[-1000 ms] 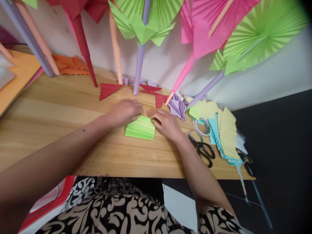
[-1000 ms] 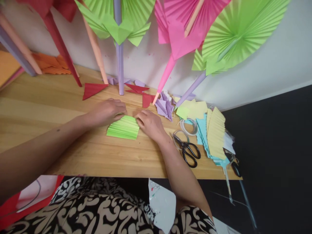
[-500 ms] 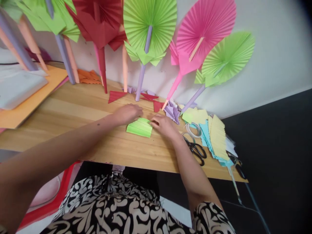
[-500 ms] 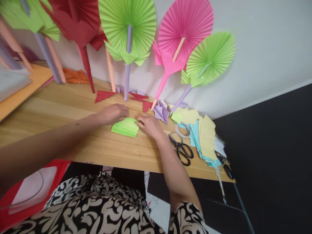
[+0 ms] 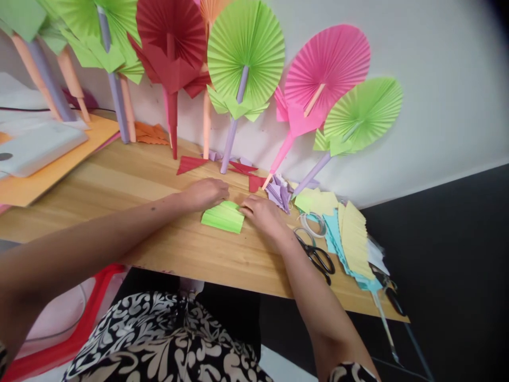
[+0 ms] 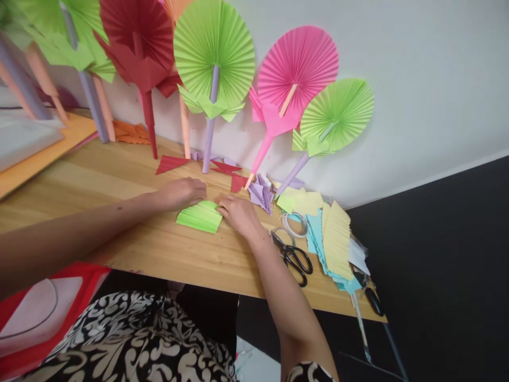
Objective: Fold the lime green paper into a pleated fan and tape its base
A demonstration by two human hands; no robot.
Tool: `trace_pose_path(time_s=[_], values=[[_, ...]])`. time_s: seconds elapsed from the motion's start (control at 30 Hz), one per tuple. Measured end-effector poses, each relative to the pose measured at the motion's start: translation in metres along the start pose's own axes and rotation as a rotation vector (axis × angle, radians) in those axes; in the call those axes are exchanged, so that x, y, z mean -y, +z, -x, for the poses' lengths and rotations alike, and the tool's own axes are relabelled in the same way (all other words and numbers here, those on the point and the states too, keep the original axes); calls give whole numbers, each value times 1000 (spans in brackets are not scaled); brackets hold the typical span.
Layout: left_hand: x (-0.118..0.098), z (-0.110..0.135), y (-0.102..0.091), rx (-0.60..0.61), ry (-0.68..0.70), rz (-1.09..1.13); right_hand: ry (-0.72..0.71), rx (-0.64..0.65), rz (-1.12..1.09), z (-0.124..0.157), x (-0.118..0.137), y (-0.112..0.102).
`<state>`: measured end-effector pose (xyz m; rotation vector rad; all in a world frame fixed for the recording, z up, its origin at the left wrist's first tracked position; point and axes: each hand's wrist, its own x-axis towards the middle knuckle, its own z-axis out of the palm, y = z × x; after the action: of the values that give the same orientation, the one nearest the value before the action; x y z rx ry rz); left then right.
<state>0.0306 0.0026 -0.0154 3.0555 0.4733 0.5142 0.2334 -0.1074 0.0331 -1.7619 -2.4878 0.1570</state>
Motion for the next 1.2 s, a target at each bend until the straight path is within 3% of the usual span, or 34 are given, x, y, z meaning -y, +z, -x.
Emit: trace_pose_path(time_s=[0.27,0.6,1.2], values=[[-5,4,-1,-34,-38,7,-8,83,159,-3,7,-6],[-6,8,-3,-17,-5,30,-29,-59,124,6,0,15],[-6,11,-12,77,14,142,-100,-185,182,7,-1,25]])
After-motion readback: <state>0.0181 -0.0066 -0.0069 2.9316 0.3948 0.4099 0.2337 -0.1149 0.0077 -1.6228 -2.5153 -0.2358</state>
